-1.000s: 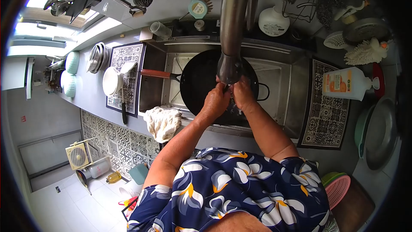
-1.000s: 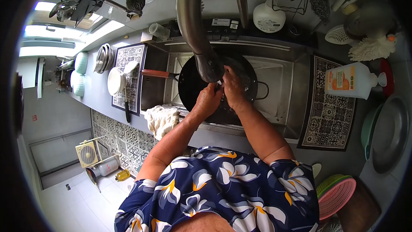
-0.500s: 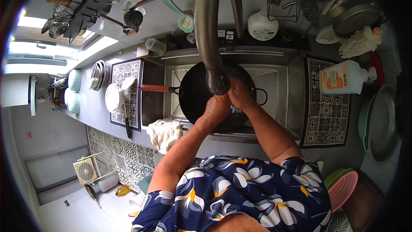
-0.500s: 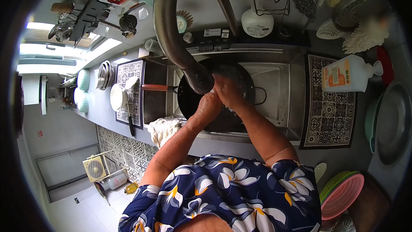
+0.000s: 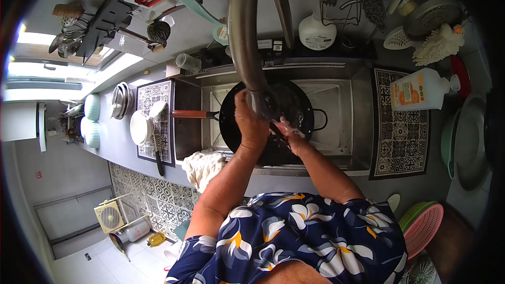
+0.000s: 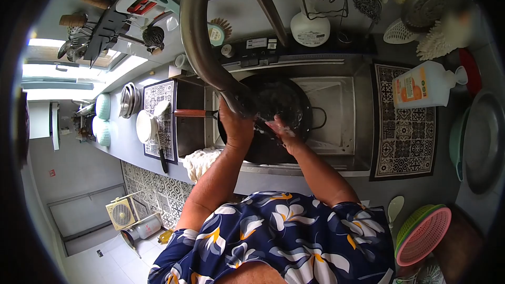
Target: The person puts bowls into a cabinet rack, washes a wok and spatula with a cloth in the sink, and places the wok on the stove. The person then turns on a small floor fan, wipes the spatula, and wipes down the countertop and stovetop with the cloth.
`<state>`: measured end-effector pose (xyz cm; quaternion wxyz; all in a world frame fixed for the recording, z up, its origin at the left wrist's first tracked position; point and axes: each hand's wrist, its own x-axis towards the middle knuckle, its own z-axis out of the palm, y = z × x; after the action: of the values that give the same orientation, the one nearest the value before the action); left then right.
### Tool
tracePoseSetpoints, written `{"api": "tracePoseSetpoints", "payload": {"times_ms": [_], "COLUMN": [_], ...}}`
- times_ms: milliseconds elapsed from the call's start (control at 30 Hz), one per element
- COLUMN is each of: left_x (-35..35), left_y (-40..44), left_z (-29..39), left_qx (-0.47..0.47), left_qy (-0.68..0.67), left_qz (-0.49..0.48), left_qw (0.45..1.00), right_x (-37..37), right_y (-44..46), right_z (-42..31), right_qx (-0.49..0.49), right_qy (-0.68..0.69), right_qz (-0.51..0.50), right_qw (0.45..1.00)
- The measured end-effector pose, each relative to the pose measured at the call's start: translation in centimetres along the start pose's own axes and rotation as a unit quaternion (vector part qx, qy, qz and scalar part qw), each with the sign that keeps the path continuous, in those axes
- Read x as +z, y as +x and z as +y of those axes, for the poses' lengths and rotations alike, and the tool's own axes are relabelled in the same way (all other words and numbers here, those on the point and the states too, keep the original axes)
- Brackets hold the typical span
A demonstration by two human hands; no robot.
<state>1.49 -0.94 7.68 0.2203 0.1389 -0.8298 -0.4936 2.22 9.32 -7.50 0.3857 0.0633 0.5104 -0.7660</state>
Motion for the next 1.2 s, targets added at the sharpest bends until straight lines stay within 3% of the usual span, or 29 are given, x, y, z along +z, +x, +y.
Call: {"api": "tracePoseSetpoints", "payload": {"times_ms": [67, 100, 167, 200, 233, 267, 300, 367, 400, 433, 500, 533, 600, 733, 867, 933, 1033, 1133, 1167, 1200], "left_x": [-0.1, -0.1, 0.2, 0.6, 1.3, 1.6, 1.5, 1.5, 1.4, 1.1, 0.4, 1.1, 1.9, 1.9, 1.4, 1.8, 2.2, 1.2, 0.8, 0.3], "left_y": [1.0, 0.9, 0.1, -0.7, -1.9, -2.8, -3.1, -3.5, -2.9, -2.6, -2.0, -2.5, -2.5, -2.3, -2.8, -3.1, -2.9, -1.5, -1.4, -1.2], "left_z": [0.0, 0.2, 0.5, 0.1, -0.7, -1.4, -1.2, -0.9, -0.9, -0.6, 0.2, -0.5, -0.3, -0.6, -0.6, 0.0, -1.4, -2.5, -2.6, -2.7], "left_qx": [-0.003, -0.002, 0.049, 0.05, -0.046, -0.139, -0.139, -0.027, 0.058, 0.057, -0.109, -0.114, -0.105, -0.049, -0.095, -0.1, -0.13, -0.057, -0.058, -0.009], "left_qy": [-0.017, -0.016, 0.13, 0.129, -0.041, -0.21, -0.209, -0.027, 0.071, 0.07, -0.076, -0.13, -0.129, -0.117, -0.079, -0.164, -0.174, -0.062, -0.063, 0.023], "left_qz": [0.143, 0.14, 0.173, 0.173, 0.1, 0.02, 0.019, -0.117, -0.109, -0.109, -0.13, -0.096, -0.059, 0.003, -0.05, -0.11, -0.115, -0.17, -0.165, -0.194], "left_qw": [0.99, 0.99, 0.975, 0.975, 0.993, 0.968, 0.968, 0.992, 0.99, 0.99, 0.983, 0.98, 0.984, 0.992, 0.991, 0.975, 0.969, 0.982, 0.983, 0.981], "right_x": [-1.3, -1.1, -0.3, -0.2, -0.1, 0.0, 0.0, -0.7, -1.2, -1.7, -2.3, -2.1, -1.6, -0.8, -0.4, -0.4, -0.5, -1.7, -2.3, -2.8], "right_y": [-0.4, -0.4, -0.5, 0.0, 0.8, 1.5, 2.0, 2.4, 2.3, 2.0, 1.1, 1.3, 1.6, 1.1, 1.2, 1.4, 1.6, 2.5, 2.9, 3.5], "right_z": [-0.6, -0.6, -0.5, -0.4, -0.1, 0.1, 0.3, 0.6, 0.8, 1.0, 1.3, 1.2, 1.0, 0.8, 2.7, 2.7, 2.6, 2.7, 2.5, 2.1], "right_qx": [0.198, 0.197, 0.205, 0.174, 0.173, 0.145, 0.117, 0.149, 0.181, 0.181, 0.122, 0.122, 0.174, 0.191, 0.221, 0.223, 0.227, 0.251, 0.254, 0.253], "right_qy": [0.224, 0.227, 0.453, 0.483, 0.483, 0.502, 0.519, 0.52, 0.52, 0.52, 0.413, 0.413, 0.387, 0.388, 0.404, 0.416, 0.422, 0.346, 0.227, 0.102], "right_qz": [-0.068, -0.067, -0.032, -0.021, -0.022, 0.011, 0.045, 0.073, 0.103, 0.104, 0.087, 0.087, 0.152, 0.142, 0.08, 0.039, 0.04, 0.107, 0.114, 0.117], "right_qw": [0.952, 0.951, 0.867, 0.858, 0.858, 0.853, 0.845, 0.838, 0.828, 0.828, 0.898, 0.898, 0.892, 0.89, 0.884, 0.881, 0.877, 0.898, 0.933, 0.955]}}
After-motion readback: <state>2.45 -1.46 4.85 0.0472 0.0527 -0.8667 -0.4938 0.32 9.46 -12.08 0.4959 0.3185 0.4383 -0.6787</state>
